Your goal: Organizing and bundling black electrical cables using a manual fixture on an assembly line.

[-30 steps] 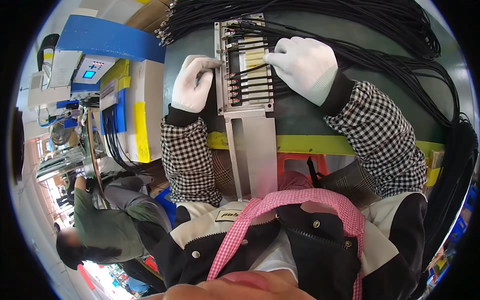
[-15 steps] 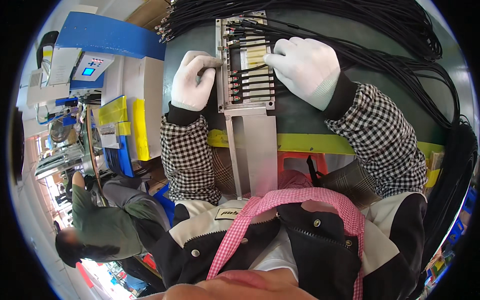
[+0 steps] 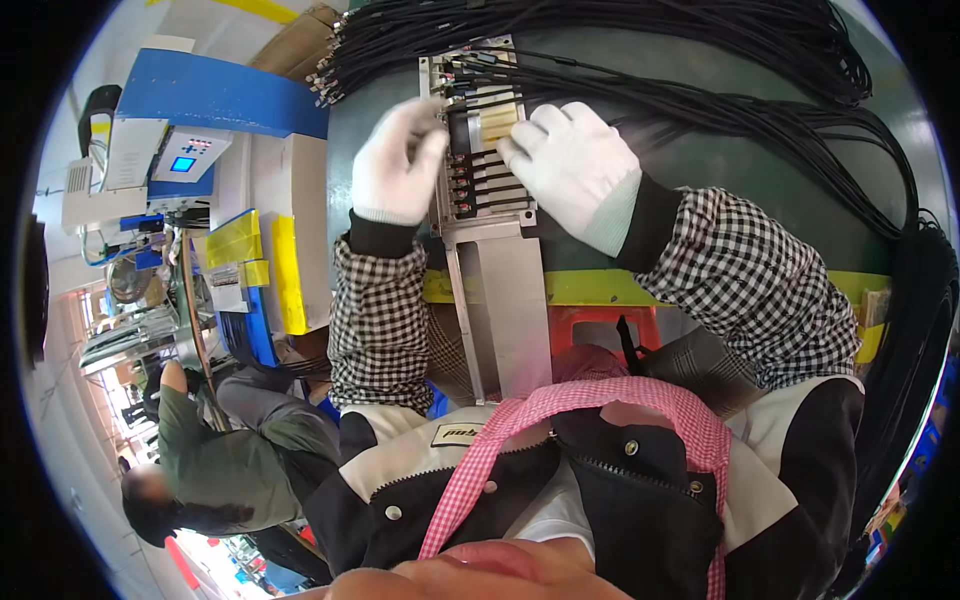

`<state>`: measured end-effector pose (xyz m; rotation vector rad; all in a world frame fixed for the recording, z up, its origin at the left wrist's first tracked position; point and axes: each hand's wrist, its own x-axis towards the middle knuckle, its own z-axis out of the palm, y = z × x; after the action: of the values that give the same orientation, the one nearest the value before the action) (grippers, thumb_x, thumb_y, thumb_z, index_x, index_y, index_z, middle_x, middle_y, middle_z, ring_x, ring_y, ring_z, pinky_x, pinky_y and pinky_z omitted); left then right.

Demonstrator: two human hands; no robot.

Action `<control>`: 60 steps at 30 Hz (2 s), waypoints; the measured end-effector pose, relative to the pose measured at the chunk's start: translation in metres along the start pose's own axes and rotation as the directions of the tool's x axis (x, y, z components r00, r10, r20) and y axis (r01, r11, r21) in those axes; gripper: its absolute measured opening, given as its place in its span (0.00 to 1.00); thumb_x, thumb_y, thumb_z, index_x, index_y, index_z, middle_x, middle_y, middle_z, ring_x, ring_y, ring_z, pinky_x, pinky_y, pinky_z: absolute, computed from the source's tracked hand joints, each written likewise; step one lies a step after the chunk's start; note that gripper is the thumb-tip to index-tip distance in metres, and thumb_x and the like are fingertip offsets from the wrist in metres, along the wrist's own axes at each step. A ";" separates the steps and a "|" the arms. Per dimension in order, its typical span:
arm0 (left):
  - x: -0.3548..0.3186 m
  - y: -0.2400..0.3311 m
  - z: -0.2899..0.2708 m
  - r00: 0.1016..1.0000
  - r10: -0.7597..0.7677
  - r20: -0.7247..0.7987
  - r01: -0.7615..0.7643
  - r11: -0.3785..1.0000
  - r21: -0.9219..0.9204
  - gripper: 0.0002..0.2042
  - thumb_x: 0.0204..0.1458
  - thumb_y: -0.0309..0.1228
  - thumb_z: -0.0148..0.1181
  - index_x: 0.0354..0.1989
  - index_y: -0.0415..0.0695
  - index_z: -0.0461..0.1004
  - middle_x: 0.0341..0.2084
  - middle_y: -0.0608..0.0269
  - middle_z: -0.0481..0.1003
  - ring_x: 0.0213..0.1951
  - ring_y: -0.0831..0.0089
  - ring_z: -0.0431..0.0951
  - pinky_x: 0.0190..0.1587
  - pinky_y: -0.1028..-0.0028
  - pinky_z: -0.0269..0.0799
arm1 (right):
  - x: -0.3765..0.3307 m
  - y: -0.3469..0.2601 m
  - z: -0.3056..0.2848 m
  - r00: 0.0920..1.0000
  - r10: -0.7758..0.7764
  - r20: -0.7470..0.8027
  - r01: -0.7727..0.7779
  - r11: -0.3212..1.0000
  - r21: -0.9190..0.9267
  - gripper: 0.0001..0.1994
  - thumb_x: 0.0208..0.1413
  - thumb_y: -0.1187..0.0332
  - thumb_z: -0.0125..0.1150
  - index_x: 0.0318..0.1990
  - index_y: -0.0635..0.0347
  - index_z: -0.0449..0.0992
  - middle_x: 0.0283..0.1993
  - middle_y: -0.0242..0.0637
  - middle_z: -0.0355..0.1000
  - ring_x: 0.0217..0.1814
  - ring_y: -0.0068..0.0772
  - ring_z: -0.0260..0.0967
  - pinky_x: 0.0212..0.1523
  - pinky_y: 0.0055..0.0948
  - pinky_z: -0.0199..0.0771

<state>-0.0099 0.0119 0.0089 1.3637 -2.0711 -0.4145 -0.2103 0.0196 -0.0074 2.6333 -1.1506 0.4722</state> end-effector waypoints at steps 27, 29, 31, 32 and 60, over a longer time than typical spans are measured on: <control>0.000 -0.022 -0.001 0.936 -0.350 -0.026 0.318 0.877 -0.361 0.05 0.45 0.21 0.53 0.29 0.40 0.75 0.29 0.65 0.70 0.25 0.80 0.68 0.29 0.83 0.65 | 0.024 0.021 0.016 0.973 0.166 -0.162 -0.093 0.920 0.380 0.04 0.45 0.70 0.58 0.29 0.57 0.75 0.23 0.31 0.71 0.23 0.32 0.66 0.27 0.26 0.66; -0.001 -0.024 -0.003 0.940 -0.341 -0.003 0.320 0.884 -0.341 0.06 0.45 0.20 0.52 0.30 0.41 0.75 0.30 0.65 0.70 0.25 0.80 0.68 0.30 0.83 0.65 | 0.025 0.020 0.016 0.975 0.146 -0.167 -0.083 0.938 0.337 0.03 0.44 0.71 0.58 0.28 0.56 0.75 0.23 0.31 0.70 0.22 0.33 0.66 0.26 0.27 0.66; -0.001 -0.024 -0.003 0.940 -0.340 0.001 0.320 0.884 -0.340 0.07 0.44 0.20 0.52 0.30 0.41 0.75 0.30 0.65 0.70 0.26 0.79 0.68 0.31 0.82 0.66 | 0.025 0.018 0.016 0.978 0.146 -0.152 -0.088 0.939 0.334 0.03 0.44 0.71 0.57 0.28 0.56 0.74 0.23 0.31 0.70 0.23 0.33 0.66 0.27 0.27 0.66; -0.001 -0.024 -0.003 0.941 -0.339 0.006 0.321 0.885 -0.338 0.07 0.43 0.20 0.52 0.30 0.42 0.75 0.30 0.65 0.70 0.26 0.78 0.68 0.31 0.82 0.66 | 0.024 0.018 0.016 0.979 0.147 -0.138 -0.095 0.939 0.330 0.02 0.44 0.71 0.57 0.28 0.55 0.74 0.24 0.31 0.70 0.23 0.33 0.65 0.27 0.27 0.66; 0.024 -0.014 0.013 0.987 -0.013 -0.161 0.072 0.930 0.361 0.07 0.41 0.28 0.57 0.31 0.50 0.76 0.29 0.64 0.71 0.35 0.63 0.69 0.36 0.69 0.69 | 0.016 -0.013 -0.010 0.975 -0.047 0.218 0.116 0.941 -0.318 0.12 0.45 0.67 0.55 0.39 0.55 0.71 0.37 0.31 0.66 0.36 0.32 0.62 0.41 0.28 0.64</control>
<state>-0.0153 -0.0168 -0.0007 1.6001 -2.0574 0.0707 -0.1928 0.0211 0.0067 2.4624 -1.0632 -0.0167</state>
